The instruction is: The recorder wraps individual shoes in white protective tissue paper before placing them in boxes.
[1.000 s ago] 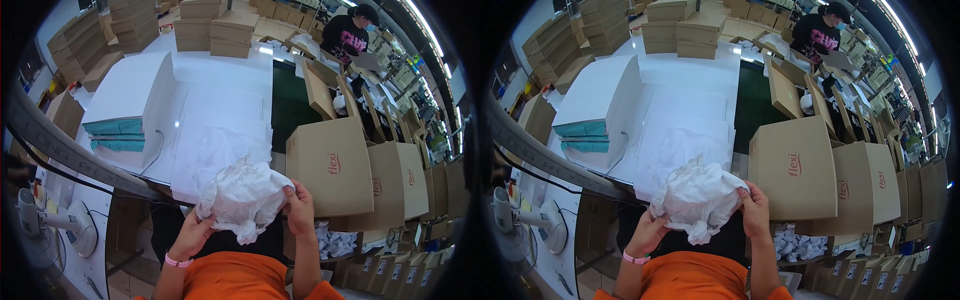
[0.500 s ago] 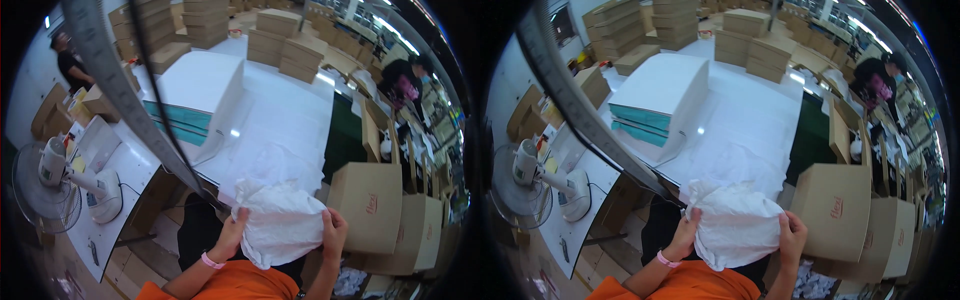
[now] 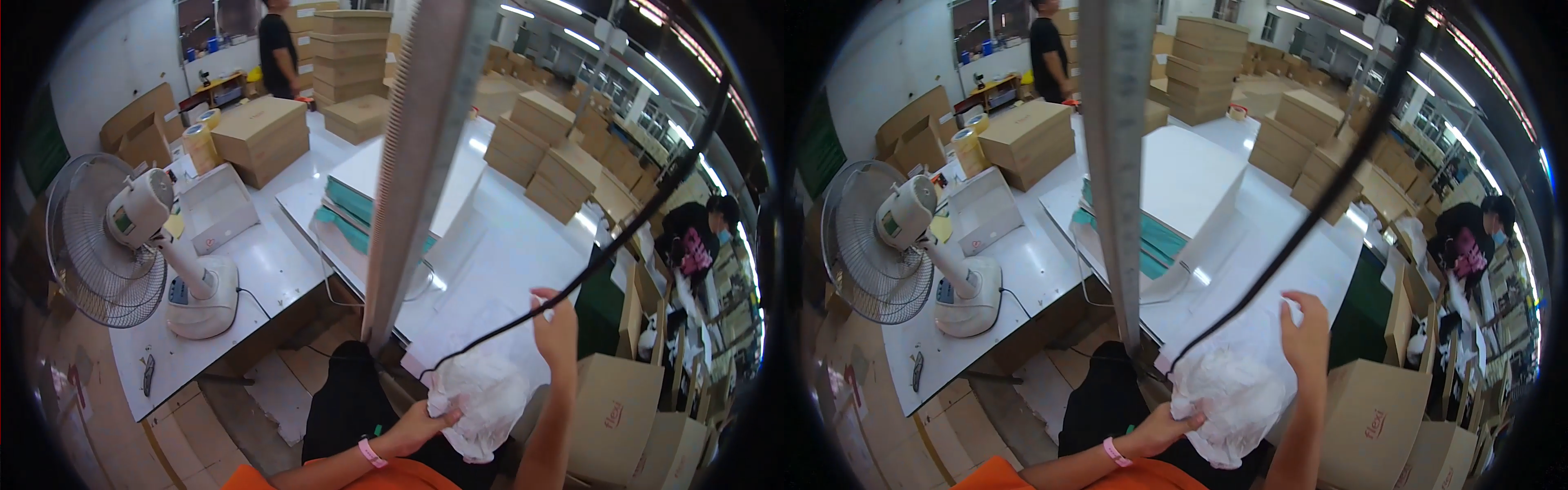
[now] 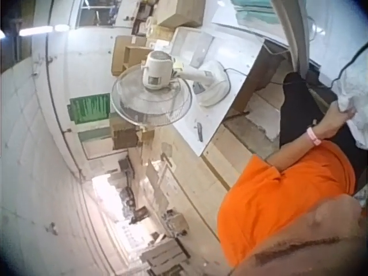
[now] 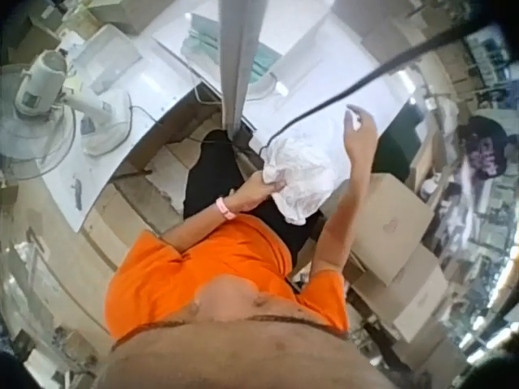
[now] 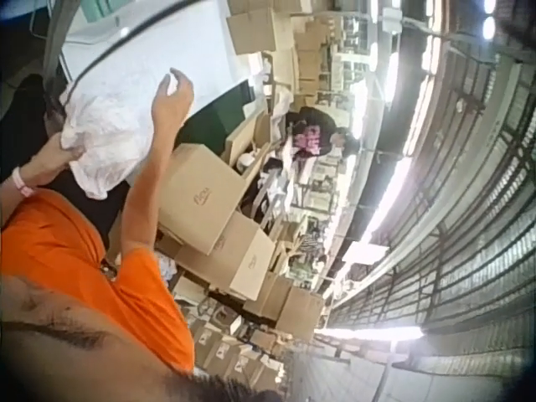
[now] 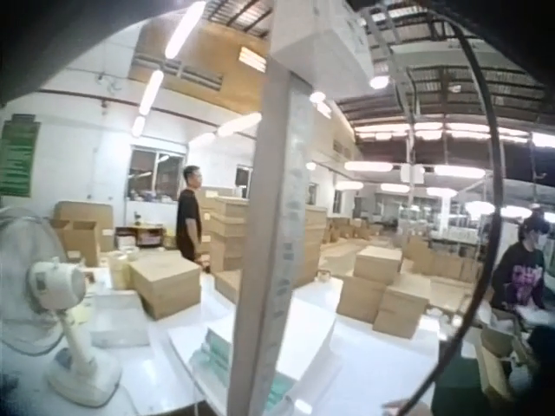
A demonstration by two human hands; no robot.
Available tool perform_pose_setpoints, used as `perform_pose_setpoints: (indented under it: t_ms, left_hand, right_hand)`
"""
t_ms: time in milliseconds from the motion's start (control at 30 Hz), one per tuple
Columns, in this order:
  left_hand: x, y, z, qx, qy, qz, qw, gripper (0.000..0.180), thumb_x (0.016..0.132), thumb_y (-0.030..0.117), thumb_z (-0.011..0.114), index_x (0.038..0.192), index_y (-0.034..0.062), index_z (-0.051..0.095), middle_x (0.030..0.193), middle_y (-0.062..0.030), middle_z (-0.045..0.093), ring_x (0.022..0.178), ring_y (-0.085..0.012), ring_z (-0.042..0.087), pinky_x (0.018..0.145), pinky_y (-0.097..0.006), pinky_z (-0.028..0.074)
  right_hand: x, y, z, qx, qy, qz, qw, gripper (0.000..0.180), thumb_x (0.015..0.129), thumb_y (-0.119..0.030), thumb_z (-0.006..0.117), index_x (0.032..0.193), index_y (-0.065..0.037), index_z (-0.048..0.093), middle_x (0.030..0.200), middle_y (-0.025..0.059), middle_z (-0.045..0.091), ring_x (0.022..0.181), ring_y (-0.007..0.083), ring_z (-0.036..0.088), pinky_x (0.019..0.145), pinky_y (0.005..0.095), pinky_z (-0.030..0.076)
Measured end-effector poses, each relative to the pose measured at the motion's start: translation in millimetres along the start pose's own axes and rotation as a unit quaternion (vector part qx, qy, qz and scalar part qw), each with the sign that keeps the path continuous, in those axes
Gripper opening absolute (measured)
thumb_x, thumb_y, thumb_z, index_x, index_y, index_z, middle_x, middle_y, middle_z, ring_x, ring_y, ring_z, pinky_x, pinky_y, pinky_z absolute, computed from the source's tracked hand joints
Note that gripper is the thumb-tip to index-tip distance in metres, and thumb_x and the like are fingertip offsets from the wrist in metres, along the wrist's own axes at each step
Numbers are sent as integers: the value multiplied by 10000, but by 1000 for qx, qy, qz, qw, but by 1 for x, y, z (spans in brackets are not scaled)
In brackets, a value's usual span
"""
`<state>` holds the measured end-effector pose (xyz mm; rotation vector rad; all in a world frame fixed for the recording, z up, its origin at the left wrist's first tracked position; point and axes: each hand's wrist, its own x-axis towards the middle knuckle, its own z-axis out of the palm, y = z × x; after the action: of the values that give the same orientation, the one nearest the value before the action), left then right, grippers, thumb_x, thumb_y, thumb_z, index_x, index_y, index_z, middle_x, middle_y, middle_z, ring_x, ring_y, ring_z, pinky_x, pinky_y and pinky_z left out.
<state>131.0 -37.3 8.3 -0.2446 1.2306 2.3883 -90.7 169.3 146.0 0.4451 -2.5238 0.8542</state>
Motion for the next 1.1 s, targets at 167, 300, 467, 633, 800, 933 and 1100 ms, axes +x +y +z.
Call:
perform_pose_setpoints:
  t_ms: [167, 300, 467, 633, 800, 933, 1100]
  left_hand:
    - [-4, -5, -8, -69, -4, 17, 997, 464, 1028, 218, 855, 1415, 4, 714, 1288, -34, 765, 1208, -165, 688, 1066, -341, 541]
    - [-7, 11, 4, 13, -63, 42, 997, 496, 1030, 218, 852, 1427, -31, 690, 1323, -56, 760, 1191, -170, 709, 1074, -343, 547]
    - [-11, 5, -9, -49, -68, 19, 996, 454, 1104, 308, 760, 1411, -24, 708, 1289, -29, 764, 1176, -131, 684, 1059, -330, 533]
    - [-8, 20, -11, -49, -47, -43, 997, 385, 1087, 95, 756, 1451, -2, 674, 1340, -13, 701, 1237, -157, 641, 1093, -326, 501]
    - [1, 18, 0, -148, -6, 22, 989, 262, 1009, 95, 853, 1237, -23, 796, 1098, -10, 795, 990, -107, 721, 908, -304, 574]
    - [-4, 32, 0, -132, 18, 64, 989, 197, 983, 61, 868, 1152, -28, 818, 1113, -38, 806, 1001, -118, 732, 912, -308, 587]
    - [13, 54, 24, -97, 65, 76, 990, 313, 1004, 122, 856, 1249, -41, 749, 1149, -72, 805, 1021, -135, 740, 899, -325, 591]
  right_hand:
    - [99, -67, 132, 120, -90, -146, 978, 271, 1000, -219, 781, 1202, -41, 807, 1214, 216, 784, 1102, 390, 724, 1023, 469, 565]
    - [159, -48, 197, 122, -70, -154, 978, 293, 981, -254, 808, 1218, -84, 828, 1282, 193, 787, 1186, 400, 688, 1081, 466, 532]
    - [163, -75, 240, 119, -79, -86, 986, 262, 958, -297, 830, 1164, -139, 867, 1194, 120, 826, 1261, 386, 627, 1118, 482, 490]
    - [166, -80, 221, 67, -15, -69, 995, 175, 954, -311, 825, 997, -148, 872, 1017, 80, 830, 1167, 353, 650, 1032, 523, 486]
    - [174, -61, 159, 27, 137, -110, 984, 153, 970, -235, 802, 1028, -94, 815, 1021, 88, 823, 1228, 371, 644, 1080, 519, 477]
    - [114, -96, 75, 39, 178, -133, 974, 140, 969, -119, 776, 1081, -37, 752, 1157, 97, 824, 1380, 412, 598, 1190, 526, 436]
    - [-25, -92, -43, 69, 86, -97, 989, 317, 862, 79, 620, 1142, -22, 729, 1447, 187, 729, 1583, 458, 470, 1285, 548, 358]
